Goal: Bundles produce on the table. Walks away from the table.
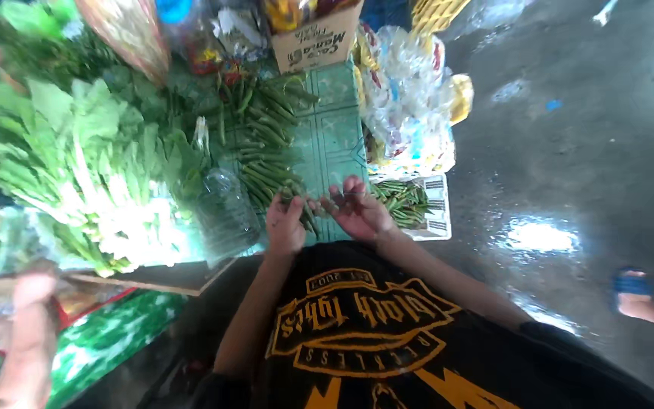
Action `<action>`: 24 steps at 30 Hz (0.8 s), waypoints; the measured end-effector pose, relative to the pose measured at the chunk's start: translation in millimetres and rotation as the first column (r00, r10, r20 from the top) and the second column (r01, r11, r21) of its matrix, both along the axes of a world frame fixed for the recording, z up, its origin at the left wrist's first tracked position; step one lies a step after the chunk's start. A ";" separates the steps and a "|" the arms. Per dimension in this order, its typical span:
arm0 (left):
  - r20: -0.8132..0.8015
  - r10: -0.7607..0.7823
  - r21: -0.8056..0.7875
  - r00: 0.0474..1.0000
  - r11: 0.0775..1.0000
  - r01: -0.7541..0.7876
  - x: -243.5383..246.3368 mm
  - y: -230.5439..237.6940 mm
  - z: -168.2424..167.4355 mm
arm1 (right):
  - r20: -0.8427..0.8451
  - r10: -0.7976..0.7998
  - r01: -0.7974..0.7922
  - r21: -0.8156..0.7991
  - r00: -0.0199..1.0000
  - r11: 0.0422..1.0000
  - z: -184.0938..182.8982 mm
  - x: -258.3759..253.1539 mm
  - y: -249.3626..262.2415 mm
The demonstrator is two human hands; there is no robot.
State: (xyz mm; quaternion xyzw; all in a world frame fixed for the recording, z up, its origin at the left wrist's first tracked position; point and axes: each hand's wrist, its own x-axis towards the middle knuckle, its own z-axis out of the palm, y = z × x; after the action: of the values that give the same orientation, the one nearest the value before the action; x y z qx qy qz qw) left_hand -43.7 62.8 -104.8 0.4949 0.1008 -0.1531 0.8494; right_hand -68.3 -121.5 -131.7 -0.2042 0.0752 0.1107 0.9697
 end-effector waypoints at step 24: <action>0.242 -0.706 0.923 0.666 0.379 0.065 10.8 -32.9 23.1 | 0.142 0.368 -0.005 -0.929 0.919 0.370 29.1 -6.3 -58.3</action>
State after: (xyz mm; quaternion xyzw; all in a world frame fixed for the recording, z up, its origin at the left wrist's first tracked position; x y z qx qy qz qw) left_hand -33.0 29.9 -81.7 0.8757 -0.2449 -0.1216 0.3980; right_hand -74.6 -179.8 -102.6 -0.7251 -0.0624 0.1262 0.6741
